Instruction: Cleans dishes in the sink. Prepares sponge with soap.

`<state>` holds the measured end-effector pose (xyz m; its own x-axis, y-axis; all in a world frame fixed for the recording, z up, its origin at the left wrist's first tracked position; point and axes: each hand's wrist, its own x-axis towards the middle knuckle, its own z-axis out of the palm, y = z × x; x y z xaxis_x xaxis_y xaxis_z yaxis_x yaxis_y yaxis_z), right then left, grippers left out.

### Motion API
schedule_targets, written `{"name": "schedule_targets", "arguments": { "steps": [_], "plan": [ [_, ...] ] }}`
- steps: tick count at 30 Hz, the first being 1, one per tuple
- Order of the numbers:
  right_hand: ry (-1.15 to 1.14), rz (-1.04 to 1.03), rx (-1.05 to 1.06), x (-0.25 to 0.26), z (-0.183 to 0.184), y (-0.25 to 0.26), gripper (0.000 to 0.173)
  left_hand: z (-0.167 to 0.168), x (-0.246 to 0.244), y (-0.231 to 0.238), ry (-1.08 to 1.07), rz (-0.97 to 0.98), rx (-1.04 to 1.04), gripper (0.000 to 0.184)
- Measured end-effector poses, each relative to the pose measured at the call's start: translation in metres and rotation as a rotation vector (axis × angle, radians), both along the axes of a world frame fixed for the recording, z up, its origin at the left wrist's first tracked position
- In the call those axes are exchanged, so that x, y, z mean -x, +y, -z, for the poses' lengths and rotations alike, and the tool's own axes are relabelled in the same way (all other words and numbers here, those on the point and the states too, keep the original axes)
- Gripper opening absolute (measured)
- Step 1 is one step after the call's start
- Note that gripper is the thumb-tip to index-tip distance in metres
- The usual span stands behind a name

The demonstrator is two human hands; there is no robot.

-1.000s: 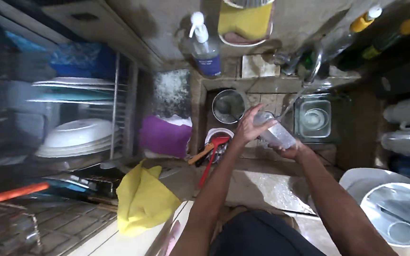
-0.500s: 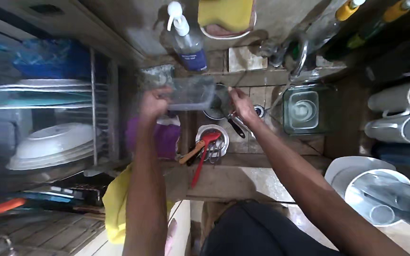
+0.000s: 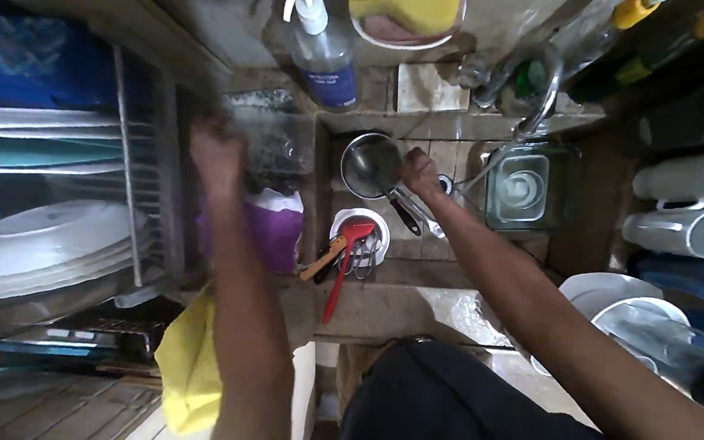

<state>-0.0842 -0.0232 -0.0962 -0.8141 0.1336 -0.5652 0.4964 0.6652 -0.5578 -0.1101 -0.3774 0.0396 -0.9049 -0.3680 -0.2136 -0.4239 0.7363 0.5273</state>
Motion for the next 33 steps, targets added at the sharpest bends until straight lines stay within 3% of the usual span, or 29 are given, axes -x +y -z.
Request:
{"name": "schedule_targets", "arguments": {
  "steps": [3,5,9,12,16,20,24,30,33],
  "plan": [
    [0.15,-0.052,0.017,-0.01,-0.014,0.007,0.055,-0.014,-0.023,0.056,0.263,0.019,-0.082,0.039],
    [0.247,-0.073,-0.025,-0.023,-0.029,0.009,0.054,0.001,-0.046,0.104,0.335,0.073,-0.261,0.032],
    [0.416,-0.01,-0.105,-0.067,-0.046,0.028,0.049,0.064,-0.087,0.193,-0.031,0.135,-0.662,0.036],
    [0.273,0.302,0.081,-0.101,-0.04,0.06,0.054,0.107,-0.102,0.245,-0.164,0.147,-0.76,0.047],
    [0.142,0.728,0.371,-0.134,-0.035,0.105,0.043,0.123,-0.106,0.292,-0.182,0.2,-0.642,0.055],
    [-0.017,0.845,0.421,-0.144,-0.038,0.13,0.054,0.126,-0.104,0.312,-0.24,0.332,-0.537,0.045],
    [-0.154,1.035,0.543,-0.132,-0.033,0.126,0.054,0.119,-0.098,0.297,-0.223,0.337,-0.485,0.037],
    [0.021,0.717,0.627,-0.089,-0.024,0.097,0.052,0.111,-0.082,0.26,-0.092,0.109,-0.615,0.047],
    [0.077,0.713,0.553,-0.098,-0.025,0.116,0.048,0.101,-0.088,0.279,-0.065,0.179,-0.648,0.036]
  ]
}}
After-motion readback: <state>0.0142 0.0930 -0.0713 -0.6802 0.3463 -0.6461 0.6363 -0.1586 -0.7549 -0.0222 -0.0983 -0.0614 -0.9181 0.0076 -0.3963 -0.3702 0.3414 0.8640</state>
